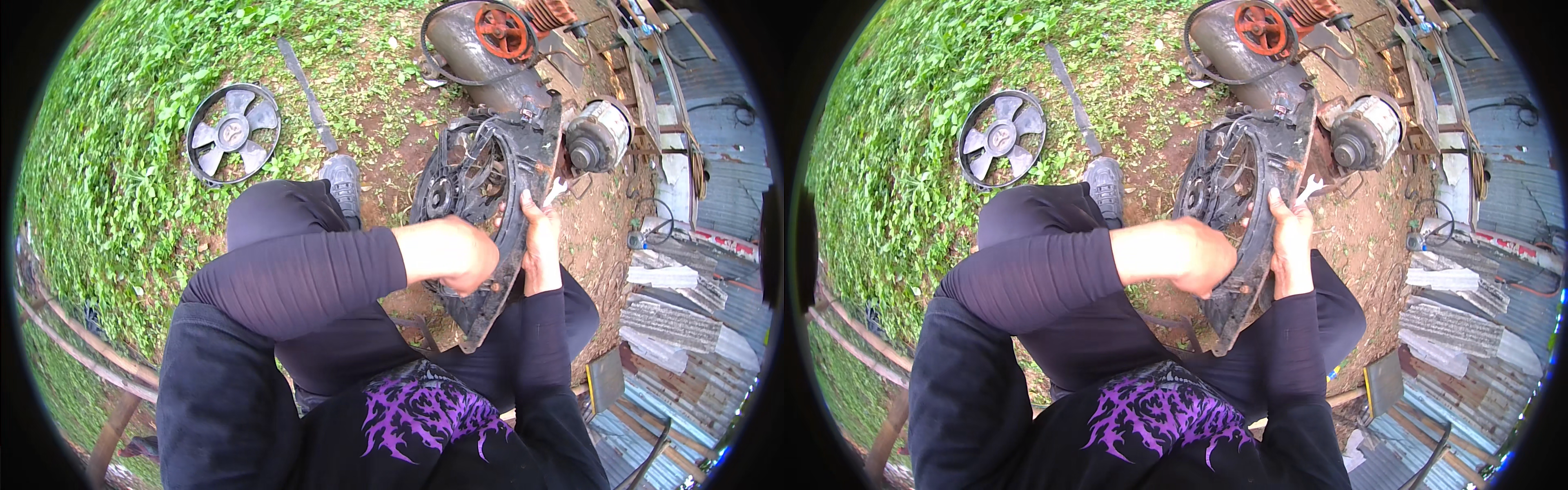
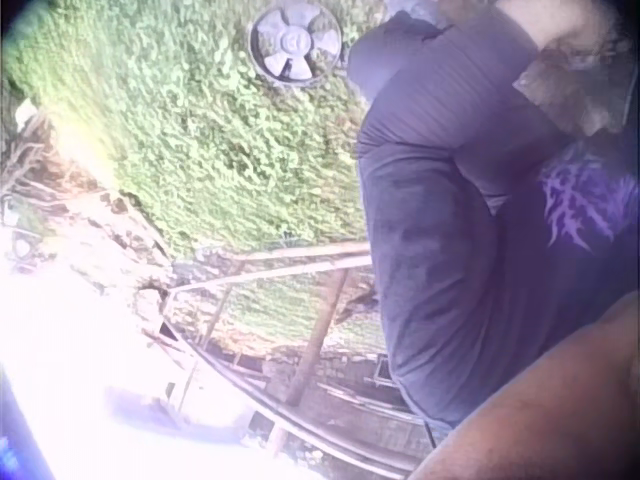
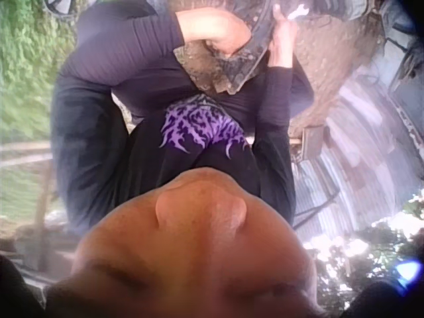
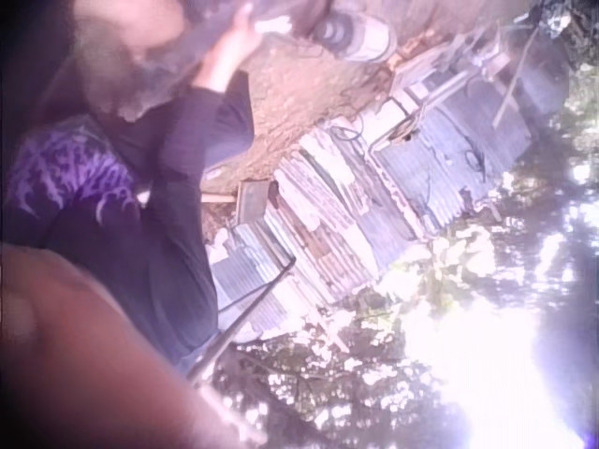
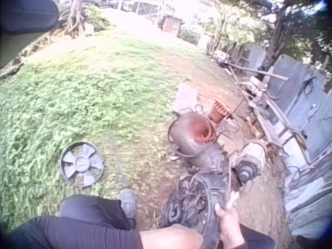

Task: The person disassembles an automotive cooling fan housing using a wrench and screwdrivers while sitting outdoors.

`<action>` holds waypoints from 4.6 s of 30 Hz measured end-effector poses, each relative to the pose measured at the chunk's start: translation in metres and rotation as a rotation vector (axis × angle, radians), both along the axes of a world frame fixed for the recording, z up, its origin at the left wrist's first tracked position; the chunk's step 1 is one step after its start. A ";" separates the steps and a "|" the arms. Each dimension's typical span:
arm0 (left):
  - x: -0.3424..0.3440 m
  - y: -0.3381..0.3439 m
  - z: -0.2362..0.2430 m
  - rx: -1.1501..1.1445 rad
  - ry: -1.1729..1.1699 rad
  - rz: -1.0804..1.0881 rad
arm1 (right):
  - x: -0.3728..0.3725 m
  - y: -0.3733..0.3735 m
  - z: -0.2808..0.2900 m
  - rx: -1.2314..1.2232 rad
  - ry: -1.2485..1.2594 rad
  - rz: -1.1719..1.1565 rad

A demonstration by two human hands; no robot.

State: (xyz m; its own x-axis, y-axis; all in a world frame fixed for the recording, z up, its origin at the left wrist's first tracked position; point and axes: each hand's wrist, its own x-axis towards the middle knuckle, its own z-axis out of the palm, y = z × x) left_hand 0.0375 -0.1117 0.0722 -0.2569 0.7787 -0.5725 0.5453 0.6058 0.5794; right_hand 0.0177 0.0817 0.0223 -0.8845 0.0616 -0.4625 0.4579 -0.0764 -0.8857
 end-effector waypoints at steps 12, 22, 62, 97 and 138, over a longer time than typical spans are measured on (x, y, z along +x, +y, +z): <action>-0.162 -0.194 -0.043 0.357 0.285 1.675 | -0.021 0.007 0.042 -0.074 0.359 0.227; -0.216 -0.189 -0.066 1.262 -0.461 1.758 | -0.017 0.071 0.078 -0.192 0.588 0.184; -0.290 -0.061 -0.132 0.297 -0.041 1.117 | -0.037 0.181 -0.249 -0.142 0.025 -0.553; -0.233 -0.049 -0.091 0.421 -0.267 1.438 | -0.053 0.130 -0.136 -0.182 0.478 -0.867; 0.005 0.006 0.026 0.533 -0.017 0.924 | 0.083 0.057 0.039 0.047 0.198 0.439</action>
